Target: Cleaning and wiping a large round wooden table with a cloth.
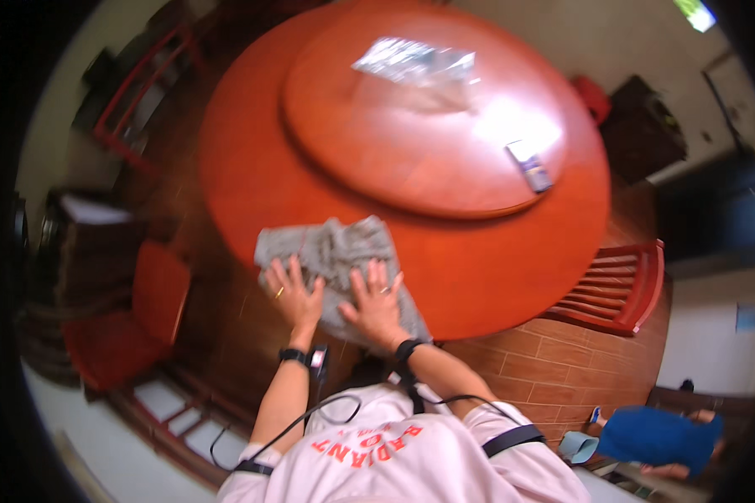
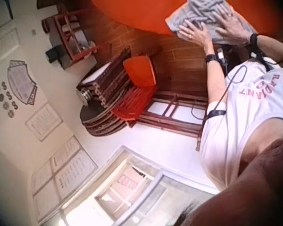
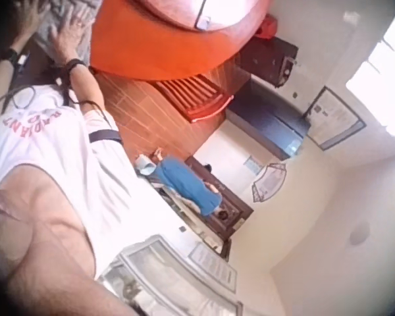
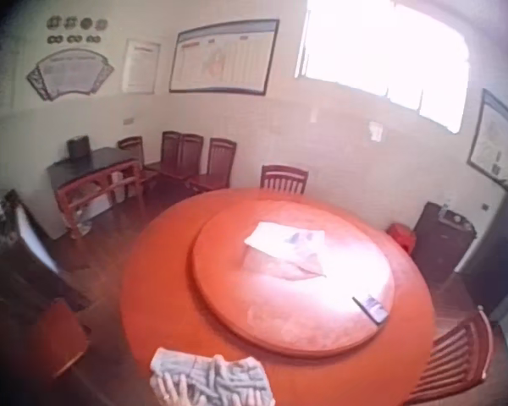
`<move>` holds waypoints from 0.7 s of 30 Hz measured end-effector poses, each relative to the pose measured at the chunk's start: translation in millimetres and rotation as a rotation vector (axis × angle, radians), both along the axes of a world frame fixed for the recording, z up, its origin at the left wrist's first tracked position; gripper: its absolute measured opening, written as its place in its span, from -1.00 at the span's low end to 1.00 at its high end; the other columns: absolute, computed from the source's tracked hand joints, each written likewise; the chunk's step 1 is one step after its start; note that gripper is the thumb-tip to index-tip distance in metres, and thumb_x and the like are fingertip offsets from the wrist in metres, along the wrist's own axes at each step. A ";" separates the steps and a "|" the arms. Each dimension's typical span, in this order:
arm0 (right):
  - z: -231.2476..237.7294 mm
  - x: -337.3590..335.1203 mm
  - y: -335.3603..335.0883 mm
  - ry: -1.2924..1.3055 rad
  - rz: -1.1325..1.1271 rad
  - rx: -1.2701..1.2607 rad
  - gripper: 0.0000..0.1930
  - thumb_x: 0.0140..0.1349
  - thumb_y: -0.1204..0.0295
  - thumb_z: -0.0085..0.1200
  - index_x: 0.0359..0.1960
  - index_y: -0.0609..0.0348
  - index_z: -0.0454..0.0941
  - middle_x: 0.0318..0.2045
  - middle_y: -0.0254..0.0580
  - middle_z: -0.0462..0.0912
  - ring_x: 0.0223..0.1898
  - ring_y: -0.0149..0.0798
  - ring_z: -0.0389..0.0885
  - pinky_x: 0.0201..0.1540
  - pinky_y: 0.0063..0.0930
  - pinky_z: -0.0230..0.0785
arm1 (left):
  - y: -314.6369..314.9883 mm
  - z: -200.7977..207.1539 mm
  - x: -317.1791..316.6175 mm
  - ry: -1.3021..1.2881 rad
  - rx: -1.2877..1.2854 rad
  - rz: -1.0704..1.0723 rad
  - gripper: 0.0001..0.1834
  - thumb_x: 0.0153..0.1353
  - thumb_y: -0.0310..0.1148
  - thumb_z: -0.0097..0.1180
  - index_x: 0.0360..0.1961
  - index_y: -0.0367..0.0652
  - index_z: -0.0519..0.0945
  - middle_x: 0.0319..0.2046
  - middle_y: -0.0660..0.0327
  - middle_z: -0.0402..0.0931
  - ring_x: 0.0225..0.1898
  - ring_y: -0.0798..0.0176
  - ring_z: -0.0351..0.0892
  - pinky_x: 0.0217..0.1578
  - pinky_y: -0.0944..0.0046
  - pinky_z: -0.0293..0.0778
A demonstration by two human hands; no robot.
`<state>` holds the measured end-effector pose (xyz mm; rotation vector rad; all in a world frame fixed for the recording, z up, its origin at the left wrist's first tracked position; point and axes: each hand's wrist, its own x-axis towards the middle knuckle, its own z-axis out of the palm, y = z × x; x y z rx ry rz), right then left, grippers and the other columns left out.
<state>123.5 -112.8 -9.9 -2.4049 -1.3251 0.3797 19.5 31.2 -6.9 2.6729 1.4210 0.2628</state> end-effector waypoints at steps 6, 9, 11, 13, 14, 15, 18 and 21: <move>-8.3 10.4 34.2 0.047 0.024 0.009 -0.23 0.17 -0.14 -0.03 0.32 0.06 0.19 0.37 0.23 -0.02 0.42 0.16 -0.12 0.27 0.45 -0.26 | 30.0 -31.0 -6.8 0.034 0.078 0.019 -0.19 0.06 -0.02 0.19 0.34 0.02 0.23 0.38 -0.09 -0.03 0.36 -0.27 -0.05 0.27 -0.25 0.03; -4.3 31.7 44.8 0.044 -0.042 0.049 -0.24 0.19 -0.11 -0.03 0.34 0.03 0.16 0.39 0.20 -0.05 0.43 0.14 -0.16 0.29 0.43 -0.28 | 46.8 -35.2 20.6 0.075 0.024 0.027 -0.17 0.16 0.04 0.11 0.41 0.08 0.09 0.42 -0.04 -0.13 0.41 -0.23 -0.16 0.28 -0.26 -0.02; -12.2 50.0 40.2 0.045 0.021 0.113 -0.25 0.19 -0.08 -0.01 0.34 0.03 0.16 0.39 0.20 -0.06 0.44 0.12 -0.17 0.31 0.40 -0.31 | 44.8 -26.0 47.1 0.204 -0.062 0.054 -0.17 0.19 0.08 0.05 0.42 0.09 0.05 0.43 -0.04 -0.16 0.42 -0.23 -0.18 0.29 -0.27 -0.06; -10.3 53.9 40.0 0.042 0.011 0.155 -0.25 0.18 -0.04 0.02 0.34 0.02 0.16 0.40 0.19 -0.08 0.44 0.10 -0.18 0.33 0.38 -0.34 | 51.3 -22.1 50.0 0.363 -0.129 0.126 -0.17 0.21 0.11 0.00 0.43 0.10 0.01 0.44 -0.05 -0.18 0.43 -0.23 -0.20 0.30 -0.28 -0.10; -9.3 59.7 41.7 0.003 0.058 0.176 -0.25 0.16 -0.04 0.03 0.34 0.01 0.16 0.40 0.19 -0.08 0.45 0.09 -0.18 0.33 0.38 -0.35 | 62.4 -30.8 48.0 0.370 -0.068 0.122 -0.18 0.24 0.14 -0.06 0.44 0.14 -0.02 0.44 -0.07 -0.18 0.43 -0.24 -0.20 0.30 -0.30 -0.12; -10.4 67.7 41.5 -0.040 0.107 0.192 -0.24 0.15 -0.03 0.04 0.34 0.01 0.16 0.40 0.19 -0.09 0.45 0.08 -0.18 0.34 0.38 -0.37 | 69.9 -33.7 54.4 0.372 -0.010 0.118 -0.19 0.26 0.17 -0.12 0.45 0.17 -0.05 0.43 -0.08 -0.18 0.43 -0.25 -0.21 0.30 -0.31 -0.13; -5.9 70.3 32.7 -0.025 0.031 0.266 -0.23 0.11 0.03 0.11 0.34 -0.03 0.15 0.40 0.22 -0.09 0.44 0.10 -0.16 0.33 0.39 -0.36 | 74.2 -30.4 67.2 0.390 -0.059 0.159 -0.17 0.23 0.23 -0.13 0.44 0.13 0.00 0.42 -0.13 -0.16 0.42 -0.27 -0.21 0.32 -0.27 -0.18; -9.3 59.8 29.9 0.113 0.036 0.218 -0.24 0.11 0.08 0.12 0.35 -0.09 0.13 0.39 0.26 -0.09 0.43 0.14 -0.14 0.34 0.34 -0.33 | 71.9 -42.3 58.2 0.333 -0.128 0.303 -0.14 0.20 0.30 -0.14 0.43 0.16 0.04 0.43 -0.15 -0.19 0.42 -0.30 -0.24 0.33 -0.22 -0.17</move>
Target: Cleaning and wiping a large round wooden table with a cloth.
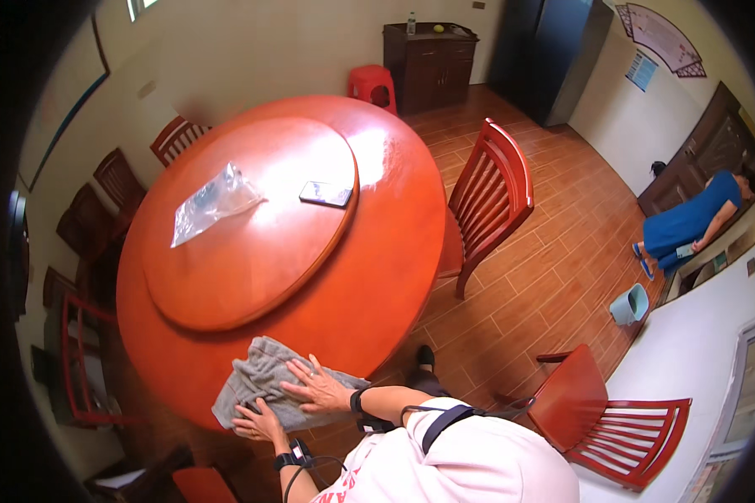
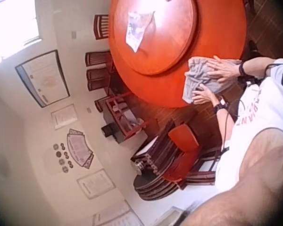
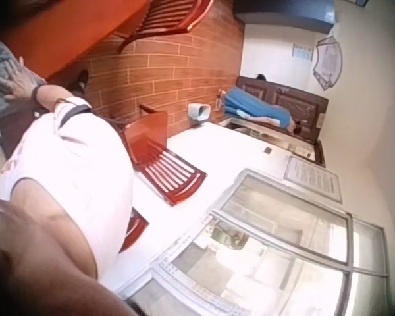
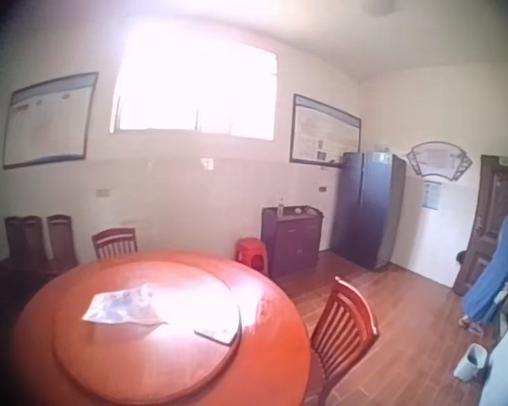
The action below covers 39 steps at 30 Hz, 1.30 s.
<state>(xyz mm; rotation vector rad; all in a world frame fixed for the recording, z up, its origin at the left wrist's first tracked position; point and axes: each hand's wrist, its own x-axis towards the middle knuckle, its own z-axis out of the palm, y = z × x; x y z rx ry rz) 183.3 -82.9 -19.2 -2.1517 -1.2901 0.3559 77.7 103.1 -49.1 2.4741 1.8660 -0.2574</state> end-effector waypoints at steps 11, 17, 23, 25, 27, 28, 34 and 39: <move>-4.3 14.3 7.0 -0.067 0.058 0.043 -0.37 0.18 0.07 0.00 0.29 -0.05 0.23 0.34 0.26 0.05 0.41 0.12 -0.05 0.38 0.15 -0.24 | -17.1 -5.1 10.5 0.007 0.247 -0.026 -0.22 0.25 0.21 -0.11 0.40 0.05 0.13 0.39 -0.16 -0.05 0.40 -0.28 -0.13 0.29 -0.21 0.01; -9.0 -0.7 1.2 -0.091 0.063 0.052 -0.39 0.18 0.07 0.02 0.28 -0.11 0.27 0.33 0.18 0.11 0.38 0.07 0.05 0.36 0.12 -0.14 | -27.4 -8.8 -12.3 -0.079 0.298 -0.042 -0.24 0.23 0.13 -0.02 0.37 0.01 0.18 0.38 -0.15 -0.04 0.40 -0.26 -0.12 0.21 -0.27 0.13; -5.2 -1.7 -0.1 -0.077 0.048 0.074 -0.41 0.15 0.07 0.04 0.24 -0.10 0.31 0.30 0.22 0.13 0.36 0.11 0.08 0.37 0.15 -0.17 | -27.1 -1.4 -9.2 -0.171 0.387 -0.089 -0.28 0.16 0.06 0.08 0.29 -0.04 0.30 0.33 -0.16 0.07 0.31 -0.32 0.05 0.20 -0.28 0.16; -3.7 2.4 -8.2 -0.087 0.028 0.061 -0.41 0.16 0.07 0.03 0.24 -0.09 0.32 0.30 0.21 0.14 0.36 0.09 0.09 0.37 0.13 -0.17 | -36.1 4.2 0.1 -0.192 0.361 -0.095 -0.28 0.16 0.06 0.08 0.30 -0.02 0.30 0.34 -0.15 0.04 0.32 -0.32 0.03 0.20 -0.27 0.16; 2.1 3.8 -11.8 -0.115 0.022 0.027 -0.40 0.15 0.06 0.03 0.24 -0.10 0.32 0.30 0.21 0.16 0.36 0.09 0.09 0.37 0.12 -0.18 | -39.9 7.3 1.3 -0.183 0.338 -0.111 -0.27 0.17 0.06 0.07 0.31 -0.01 0.27 0.37 -0.14 -0.01 0.35 -0.31 0.00 0.19 -0.26 0.17; 0.8 6.4 -13.3 -0.114 0.009 0.011 -0.40 0.15 0.05 0.02 0.24 -0.10 0.32 0.30 0.22 0.16 0.36 0.09 0.09 0.37 0.11 -0.18 | -40.7 2.5 3.4 -0.191 0.395 -0.157 -0.27 0.17 0.06 0.06 0.32 -0.01 0.26 0.37 -0.14 -0.02 0.36 -0.30 -0.01 0.18 -0.26 0.18; -8.6 -14.8 -10.2 -0.115 0.051 0.074 -0.40 0.11 0.08 0.07 0.21 -0.08 0.35 0.26 0.19 0.20 0.35 0.07 0.12 0.34 0.16 -0.08 | -39.2 10.1 -20.9 -0.094 0.267 -0.077 -0.27 0.18 0.06 0.05 0.33 0.00 0.26 0.35 -0.20 0.02 0.34 -0.34 0.00 0.19 -0.30 0.14; -6.7 -6.5 -8.8 -0.095 0.019 0.099 -0.43 0.15 0.11 0.06 0.23 -0.12 0.33 0.27 0.20 0.21 0.34 0.11 0.14 0.34 0.18 -0.07 | -35.1 3.6 -9.6 -0.094 0.199 -0.032 -0.24 0.20 0.10 0.00 0.37 0.05 0.17 0.40 -0.08 -0.07 0.39 -0.24 -0.10 0.18 -0.33 0.13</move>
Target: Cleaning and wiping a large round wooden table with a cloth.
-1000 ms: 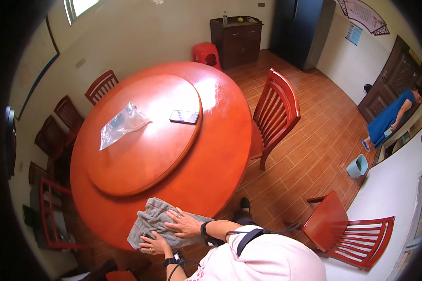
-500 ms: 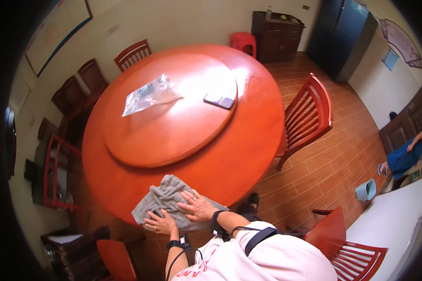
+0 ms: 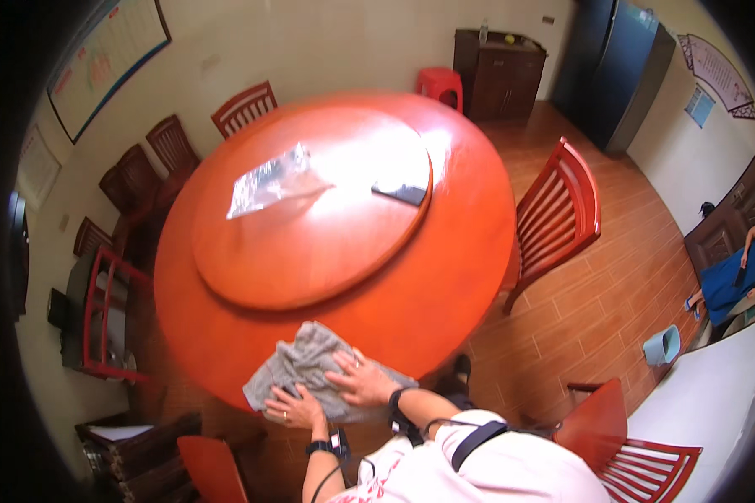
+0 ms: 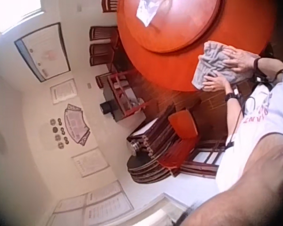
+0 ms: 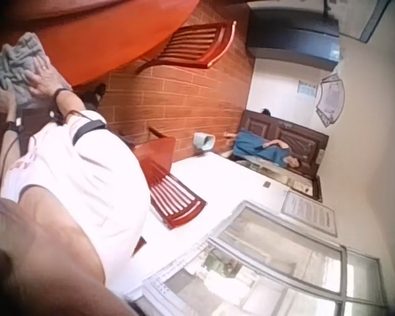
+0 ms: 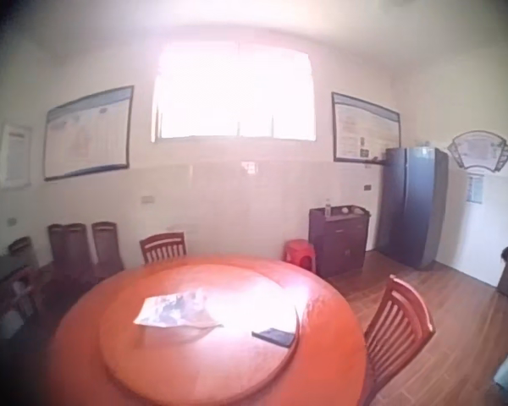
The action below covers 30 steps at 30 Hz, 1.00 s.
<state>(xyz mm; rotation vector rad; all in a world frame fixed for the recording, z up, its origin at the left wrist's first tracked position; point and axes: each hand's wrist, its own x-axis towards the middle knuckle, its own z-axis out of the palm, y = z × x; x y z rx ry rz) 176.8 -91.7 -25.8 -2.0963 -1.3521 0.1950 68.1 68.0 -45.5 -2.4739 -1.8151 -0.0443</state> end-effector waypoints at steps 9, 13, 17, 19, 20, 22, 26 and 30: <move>12.4 11.4 4.7 0.019 -0.009 -0.063 -0.41 0.16 0.07 0.03 0.25 -0.14 0.32 0.31 0.23 0.12 0.37 0.09 0.07 0.39 0.11 -0.19 | 4.3 11.3 17.6 0.031 -0.038 0.014 -0.25 0.23 0.16 -0.07 0.38 0.09 0.15 0.42 -0.06 -0.16 0.41 -0.22 -0.15 0.18 -0.32 0.12; 19.6 8.3 -2.2 0.025 0.015 -0.085 -0.41 0.16 0.11 0.03 0.26 -0.09 0.30 0.29 0.15 0.20 0.35 0.05 0.12 0.38 0.04 -0.10 | 1.7 -0.2 -4.2 0.026 -0.028 0.022 -0.23 0.23 0.20 -0.10 0.40 0.15 0.10 0.44 -0.02 -0.18 0.42 -0.19 -0.19 0.12 -0.39 0.17; 18.8 56.9 -6.9 0.271 -0.281 0.323 -0.35 0.21 0.34 0.03 0.36 0.04 0.13 -0.01 0.17 0.53 -0.10 0.10 0.58 -0.01 -0.13 0.43 | 4.0 3.0 -8.4 0.018 -0.020 0.014 -0.23 0.25 0.20 -0.12 0.41 0.17 0.07 0.44 -0.02 -0.20 0.43 -0.18 -0.21 0.17 -0.37 0.12; 30.4 114.9 -11.9 0.471 -0.621 0.266 -0.35 0.24 0.35 -0.03 0.39 -0.07 0.09 -0.29 0.11 0.63 -0.38 0.10 0.63 -0.32 -0.07 0.47 | 7.1 12.1 0.2 0.070 -0.073 0.024 -0.24 0.26 0.18 -0.12 0.41 0.13 0.08 0.44 -0.03 -0.21 0.43 -0.20 -0.22 0.24 -0.33 0.01; 30.3 153.4 -17.0 0.490 -0.711 0.167 -0.33 0.23 0.35 -0.04 0.40 -0.06 0.05 -0.36 0.13 0.63 -0.39 0.14 0.61 -0.33 -0.02 0.44 | 10.3 15.3 3.4 0.059 -0.099 0.029 -0.23 0.27 0.18 -0.14 0.42 0.12 0.05 0.44 -0.06 -0.24 0.44 -0.19 -0.24 0.25 -0.35 -0.06; 29.1 220.8 -25.2 0.353 -0.836 -0.048 -0.28 0.17 0.32 -0.07 0.41 -0.07 0.01 -0.40 0.21 0.61 -0.40 0.20 0.60 -0.32 0.04 0.43 | 14.9 17.3 5.0 0.059 -0.136 0.050 -0.23 0.27 0.18 -0.14 0.42 0.12 0.05 0.44 -0.08 -0.24 0.44 -0.19 -0.25 0.26 -0.36 -0.08; 39.4 293.0 -37.9 0.331 -0.866 -0.230 -0.26 0.12 0.24 -0.11 0.41 -0.28 0.00 -0.36 0.20 0.64 -0.30 0.20 0.61 -0.21 0.07 0.43 | 5.6 14.8 23.1 -0.067 -0.104 0.028 -0.24 0.29 0.13 -0.15 0.42 0.03 0.05 0.42 -0.15 -0.20 0.43 -0.20 -0.20 0.27 -0.34 -0.12; 0.5 282.3 -44.0 0.357 -0.838 -0.174 -0.25 0.11 0.26 -0.09 0.41 -0.19 0.01 -0.34 0.23 0.63 -0.32 0.23 0.61 -0.22 0.09 0.44 | -19.8 19.6 41.7 -0.150 -0.108 -0.187 -0.20 0.25 0.18 -0.09 0.39 -0.03 0.13 0.38 -0.18 -0.03 0.38 -0.28 -0.08 0.29 -0.30 -0.14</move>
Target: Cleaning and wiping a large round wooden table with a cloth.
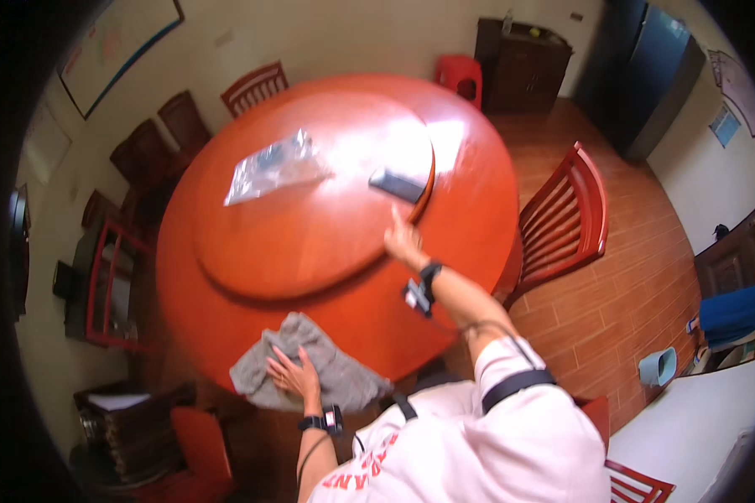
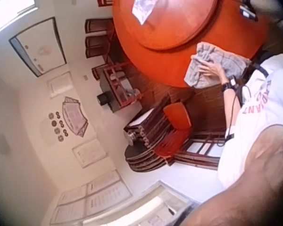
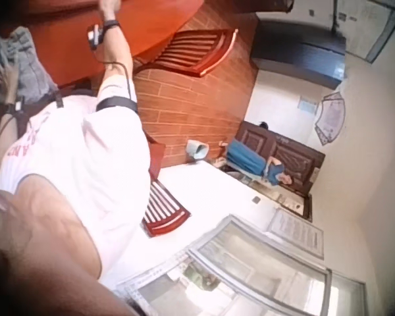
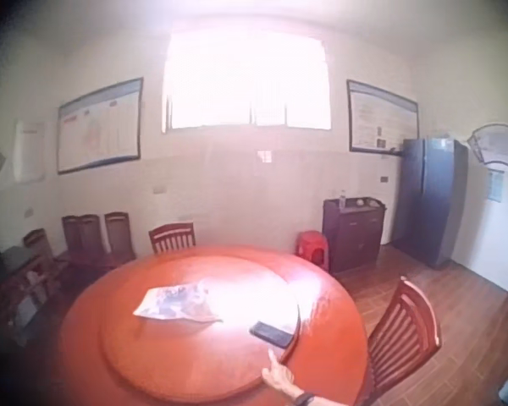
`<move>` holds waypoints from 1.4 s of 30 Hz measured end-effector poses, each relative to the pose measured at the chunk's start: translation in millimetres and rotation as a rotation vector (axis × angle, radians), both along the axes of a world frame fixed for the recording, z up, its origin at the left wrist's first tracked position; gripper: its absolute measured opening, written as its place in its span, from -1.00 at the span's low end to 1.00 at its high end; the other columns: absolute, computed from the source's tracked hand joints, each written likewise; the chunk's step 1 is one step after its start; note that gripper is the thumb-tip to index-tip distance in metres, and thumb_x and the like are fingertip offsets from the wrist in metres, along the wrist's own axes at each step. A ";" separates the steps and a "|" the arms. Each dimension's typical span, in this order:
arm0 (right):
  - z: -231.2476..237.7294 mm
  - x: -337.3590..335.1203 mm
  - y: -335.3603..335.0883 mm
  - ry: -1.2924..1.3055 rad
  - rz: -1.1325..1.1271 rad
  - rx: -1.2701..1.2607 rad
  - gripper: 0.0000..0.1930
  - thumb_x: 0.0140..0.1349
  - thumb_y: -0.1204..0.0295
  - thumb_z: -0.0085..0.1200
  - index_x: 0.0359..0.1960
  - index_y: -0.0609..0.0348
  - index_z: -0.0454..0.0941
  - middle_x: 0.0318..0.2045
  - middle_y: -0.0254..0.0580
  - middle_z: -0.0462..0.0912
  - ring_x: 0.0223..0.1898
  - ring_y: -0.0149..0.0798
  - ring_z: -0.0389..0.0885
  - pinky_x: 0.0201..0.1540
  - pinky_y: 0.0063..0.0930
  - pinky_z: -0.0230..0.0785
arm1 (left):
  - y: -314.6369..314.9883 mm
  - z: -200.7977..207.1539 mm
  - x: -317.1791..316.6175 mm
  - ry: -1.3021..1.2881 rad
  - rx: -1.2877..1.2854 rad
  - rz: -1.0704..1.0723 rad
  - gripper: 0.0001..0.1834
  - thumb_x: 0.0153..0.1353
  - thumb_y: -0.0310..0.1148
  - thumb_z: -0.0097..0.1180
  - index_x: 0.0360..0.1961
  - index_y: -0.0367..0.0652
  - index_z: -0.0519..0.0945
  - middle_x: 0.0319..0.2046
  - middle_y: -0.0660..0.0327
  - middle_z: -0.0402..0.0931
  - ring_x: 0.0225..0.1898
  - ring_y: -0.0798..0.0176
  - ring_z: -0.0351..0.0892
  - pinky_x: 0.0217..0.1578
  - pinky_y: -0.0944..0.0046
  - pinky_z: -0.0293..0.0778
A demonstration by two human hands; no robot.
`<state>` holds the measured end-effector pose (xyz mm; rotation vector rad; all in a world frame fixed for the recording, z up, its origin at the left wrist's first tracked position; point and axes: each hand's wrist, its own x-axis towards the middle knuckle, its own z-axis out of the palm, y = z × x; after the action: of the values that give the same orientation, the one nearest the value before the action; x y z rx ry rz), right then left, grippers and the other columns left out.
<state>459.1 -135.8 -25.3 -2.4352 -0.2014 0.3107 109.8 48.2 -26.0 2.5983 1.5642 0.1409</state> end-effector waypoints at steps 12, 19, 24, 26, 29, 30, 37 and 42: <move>-16.3 -101.3 -62.3 -0.033 0.439 0.055 -0.48 0.18 0.43 -0.10 0.24 0.07 0.24 -0.14 0.10 0.54 -0.13 0.14 0.55 -0.11 -0.03 0.45 | 4.3 -17.5 -8.3 0.042 0.152 0.135 -0.29 0.20 0.10 0.03 0.32 0.03 0.31 0.33 0.02 0.18 0.39 -0.17 -0.01 0.32 -0.17 -0.07; -16.4 -124.5 -63.4 -0.125 0.490 0.064 -0.53 0.16 0.45 -0.06 0.17 0.08 0.34 -0.21 0.01 0.54 -0.19 0.06 0.57 -0.17 -0.11 0.47 | 3.0 -10.5 -33.5 0.057 0.098 0.047 -0.29 0.16 0.05 0.09 0.29 -0.02 0.34 0.31 0.01 0.21 0.38 -0.17 0.00 0.33 -0.14 -0.08; 0.4 -160.9 -56.5 -0.071 0.821 0.145 -0.59 0.14 0.47 -0.04 0.08 0.11 0.40 -0.31 0.00 0.54 -0.25 0.04 0.58 -0.21 -0.11 0.47 | -25.3 -1.9 -50.2 -0.013 0.159 0.116 -0.32 0.15 0.04 0.10 0.25 -0.06 0.38 0.28 -0.01 0.25 0.36 -0.18 0.04 0.33 -0.15 -0.09; 14.3 -178.2 -40.9 -0.055 0.934 0.216 -0.63 0.14 0.48 -0.03 0.03 0.12 0.43 -0.32 0.01 0.53 -0.26 0.05 0.57 -0.23 -0.10 0.45 | -31.7 -1.1 -54.3 -0.017 0.155 0.106 -0.31 0.14 0.03 0.11 0.25 -0.06 0.38 0.29 0.00 0.25 0.36 -0.17 0.04 0.34 -0.13 -0.09; 34.9 -208.5 1.0 -0.065 1.142 0.351 -0.75 0.12 0.49 -0.02 -0.14 0.17 0.49 -0.35 0.00 0.51 -0.28 0.06 0.56 -0.29 -0.09 0.41 | -39.5 7.8 -64.0 -0.059 0.176 0.135 -0.33 0.12 0.03 0.12 0.21 -0.07 0.42 0.27 0.00 0.27 0.34 -0.18 0.08 0.32 -0.14 -0.04; 38.7 -220.4 15.0 -0.092 1.167 0.390 -0.77 0.11 0.49 -0.01 -0.16 0.17 0.49 -0.36 0.00 0.50 -0.27 0.06 0.56 -0.29 -0.10 0.41 | -42.4 12.2 -66.1 -0.059 0.191 0.106 -0.34 0.12 0.02 0.12 0.20 -0.07 0.44 0.26 0.00 0.28 0.33 -0.19 0.09 0.30 -0.16 -0.02; 47.1 -269.7 75.9 -0.131 1.143 0.535 -0.69 0.10 0.45 0.07 -0.09 0.19 0.50 -0.05 0.00 0.53 -0.13 0.09 0.55 -0.10 -0.15 0.45 | -67.2 10.5 -64.5 -0.172 0.210 0.047 -0.37 0.14 0.01 0.06 0.21 -0.01 0.42 0.27 0.01 0.26 0.36 -0.19 0.04 0.32 -0.20 -0.09; 36.0 -271.9 82.9 -0.245 1.174 0.406 -0.59 0.14 0.38 0.07 0.05 0.20 0.45 0.14 0.08 0.41 0.15 0.12 0.39 0.16 -0.07 0.27 | -113.3 23.5 -55.2 -0.153 0.095 0.116 -0.33 0.10 0.03 0.08 0.23 -0.01 0.40 0.31 0.02 0.20 0.40 -0.16 -0.05 0.34 -0.21 -0.20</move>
<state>187.2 -52.9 10.7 -1.6914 -1.6270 0.4023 54.5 -65.1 -2.5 2.4965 1.6912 0.4228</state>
